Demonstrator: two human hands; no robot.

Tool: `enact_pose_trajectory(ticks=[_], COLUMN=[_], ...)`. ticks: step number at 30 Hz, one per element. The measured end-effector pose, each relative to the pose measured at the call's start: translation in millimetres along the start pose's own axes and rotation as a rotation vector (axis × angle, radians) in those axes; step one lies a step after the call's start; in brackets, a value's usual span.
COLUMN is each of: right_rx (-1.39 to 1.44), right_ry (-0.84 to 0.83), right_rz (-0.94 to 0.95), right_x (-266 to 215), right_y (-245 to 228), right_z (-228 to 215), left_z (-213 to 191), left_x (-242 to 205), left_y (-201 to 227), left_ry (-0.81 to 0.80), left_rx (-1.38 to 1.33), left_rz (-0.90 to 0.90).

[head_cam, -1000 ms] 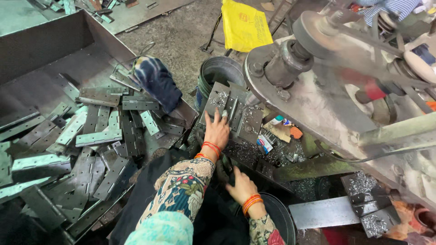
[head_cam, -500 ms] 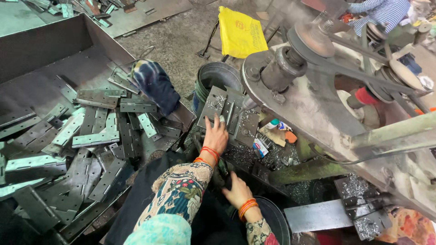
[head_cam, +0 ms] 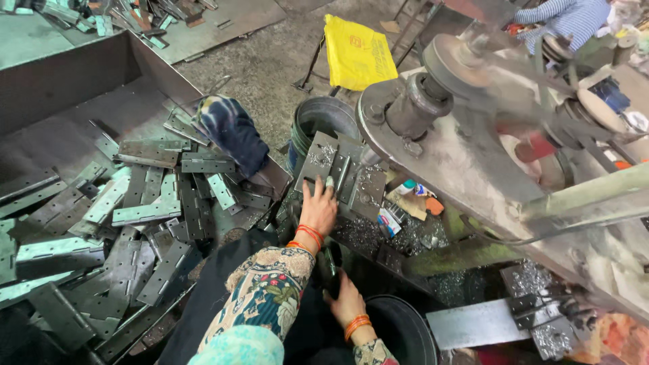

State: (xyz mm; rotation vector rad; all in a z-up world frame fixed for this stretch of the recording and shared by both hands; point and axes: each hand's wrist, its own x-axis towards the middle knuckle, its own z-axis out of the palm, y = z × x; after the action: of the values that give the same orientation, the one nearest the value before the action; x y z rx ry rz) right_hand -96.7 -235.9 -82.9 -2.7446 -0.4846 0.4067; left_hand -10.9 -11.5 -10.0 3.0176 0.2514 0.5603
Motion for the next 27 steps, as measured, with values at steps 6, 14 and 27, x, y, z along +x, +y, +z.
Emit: enact_pose_trajectory(ticks=[6, 14, 27], right_rx=[-0.149, 0.136, -0.12], right_ry=[-0.094, 0.11, -0.128], right_rz=[-0.02, -0.09, -0.08], right_x=[20.7, -6.1, 30.0], right_y=[-12.9, -6.9, -6.7], right_z=[-38.8, 3.6, -64.7], left_z=[2.0, -7.0, 30.4], left_x=[1.9, 4.4, 28.2], left_y=[-1.9, -3.7, 5.2], left_ry=[0.017, 0.03, 0.106], left_rx=[0.008, 0.001, -0.135], left_rz=[-0.001, 0.021, -0.015])
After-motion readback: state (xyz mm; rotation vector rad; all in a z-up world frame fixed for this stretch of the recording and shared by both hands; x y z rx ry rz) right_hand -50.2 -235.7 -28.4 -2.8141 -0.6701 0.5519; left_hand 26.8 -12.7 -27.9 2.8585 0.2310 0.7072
